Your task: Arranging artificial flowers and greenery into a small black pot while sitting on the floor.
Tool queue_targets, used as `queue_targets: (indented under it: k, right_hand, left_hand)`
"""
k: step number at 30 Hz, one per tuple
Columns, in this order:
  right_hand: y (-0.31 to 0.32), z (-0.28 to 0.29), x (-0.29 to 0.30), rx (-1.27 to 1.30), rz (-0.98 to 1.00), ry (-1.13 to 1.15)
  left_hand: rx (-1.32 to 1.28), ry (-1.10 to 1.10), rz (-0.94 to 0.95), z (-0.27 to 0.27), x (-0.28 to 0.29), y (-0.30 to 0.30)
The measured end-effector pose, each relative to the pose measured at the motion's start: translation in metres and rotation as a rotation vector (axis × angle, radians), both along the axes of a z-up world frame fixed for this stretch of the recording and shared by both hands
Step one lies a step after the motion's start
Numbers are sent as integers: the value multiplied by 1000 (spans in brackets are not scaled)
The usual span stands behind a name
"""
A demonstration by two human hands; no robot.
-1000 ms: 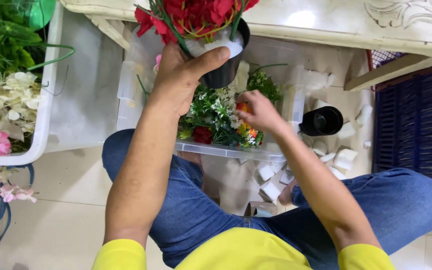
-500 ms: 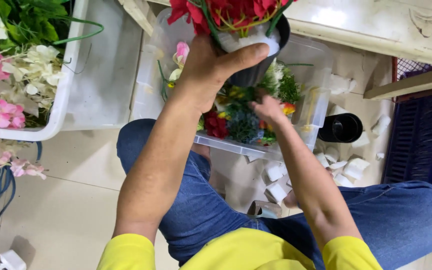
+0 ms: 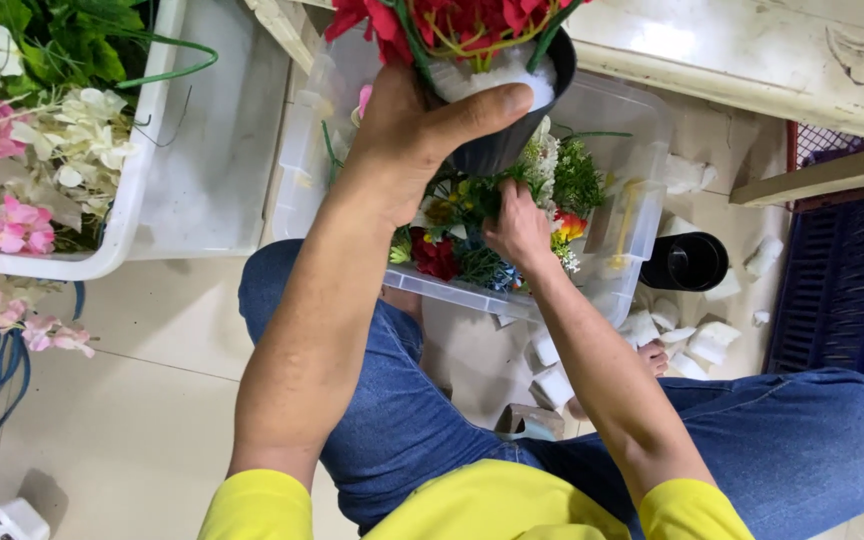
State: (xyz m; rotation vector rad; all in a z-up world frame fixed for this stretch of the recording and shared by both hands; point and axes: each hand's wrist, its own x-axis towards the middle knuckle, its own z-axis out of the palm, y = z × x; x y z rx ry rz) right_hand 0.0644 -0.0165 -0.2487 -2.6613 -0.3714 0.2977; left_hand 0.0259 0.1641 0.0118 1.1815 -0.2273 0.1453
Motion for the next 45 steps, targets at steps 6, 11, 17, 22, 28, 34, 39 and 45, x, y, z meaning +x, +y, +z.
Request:
queue_targets:
  k: [6,11,17,22,28,34,39,45]
  right_hand:
    - [-16,3,4,-65,-224,-501]
    - [-42,-33,17,135,-472,135]
    - [-21,-58,22,115,-257,431]
    - [46,-2,-14,169,-157,162]
    - [100,37,-48,307,97,-340]
    - [93,53,-36,376,329,-40]
    - [50,66,-15,375,182,171]
    - [-36,-33,42,-60,-291,245]
  left_hand:
    - [-11,-7,6,1,-2,20]
    - [-28,-36,-21,-1,-3,24]
    - [-51,-32,-42,-2,2,19]
    - [-75,-36,-66,-3,5,15]
    - [-56,-37,-42,-3,5,14]
    - [-29,-24,-42,-1,4,17]
    - [-61,-35,-55,-2,4,16]
    - [-47,-18,-44,-1,4,13]
